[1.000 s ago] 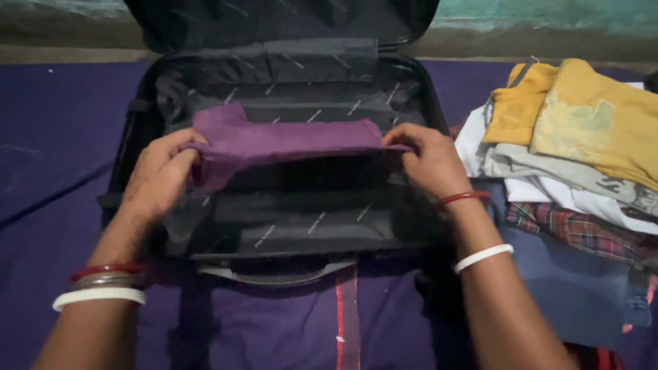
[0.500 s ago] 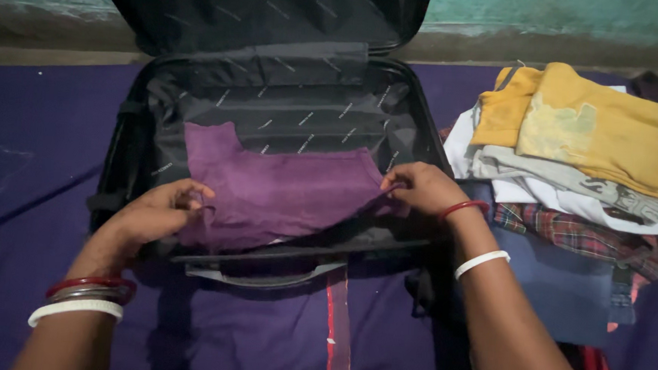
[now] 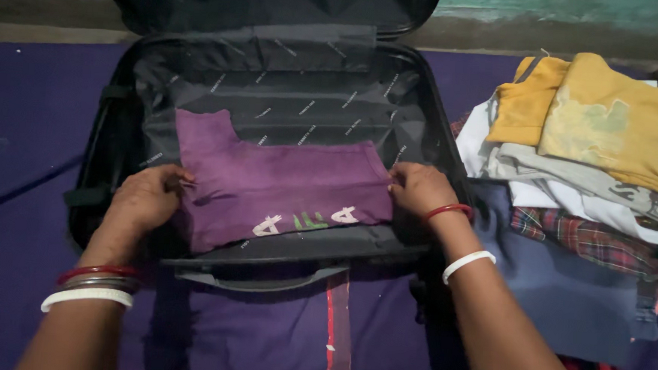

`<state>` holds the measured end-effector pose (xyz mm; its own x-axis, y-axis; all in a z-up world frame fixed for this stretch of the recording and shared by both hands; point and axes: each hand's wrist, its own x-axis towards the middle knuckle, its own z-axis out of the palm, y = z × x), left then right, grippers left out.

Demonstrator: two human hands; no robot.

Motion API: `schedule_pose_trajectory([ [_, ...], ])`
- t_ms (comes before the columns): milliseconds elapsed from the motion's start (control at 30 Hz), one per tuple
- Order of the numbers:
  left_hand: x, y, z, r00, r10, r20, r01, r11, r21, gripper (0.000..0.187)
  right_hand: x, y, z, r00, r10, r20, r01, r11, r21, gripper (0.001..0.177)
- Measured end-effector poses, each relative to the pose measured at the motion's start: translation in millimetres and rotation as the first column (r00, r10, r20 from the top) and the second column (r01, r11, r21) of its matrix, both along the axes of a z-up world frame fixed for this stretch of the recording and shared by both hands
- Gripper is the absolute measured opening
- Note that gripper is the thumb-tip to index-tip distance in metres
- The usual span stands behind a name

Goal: The person folds several shirts and places them into a black suitcase on the floor.

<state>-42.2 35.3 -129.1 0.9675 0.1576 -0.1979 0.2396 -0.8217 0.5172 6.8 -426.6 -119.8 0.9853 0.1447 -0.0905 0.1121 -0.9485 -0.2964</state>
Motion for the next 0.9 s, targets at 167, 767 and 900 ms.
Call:
schedule_pose_trajectory([
  [167, -1.3, -7.4, 8.0, 0.997, -0.004, -0.075, 0.026, 0.955, 0.295, 0.042, -4.1, 9.4, 0.4, 1.0, 0.0, -0.024, 0.0, 1.0, -0.015, 0.029],
  [767, 0.3, -9.4, -6.9, 0.928, 0.306, -0.211, -0.31, 0.951, 0.011, 0.05, -17.0, 26.9, 20.1, 0.997, 0.014, 0.081, -0.011, 0.999, -0.037, 0.019],
  [900, -2.3, -7.8, -18.2, 0.928, 0.349, -0.132, -0.373, 0.884, -0.283, 0.037, -11.3, 19.9, 13.5, 1.0, 0.003, 0.017, -0.004, 0.997, 0.077, 0.021],
])
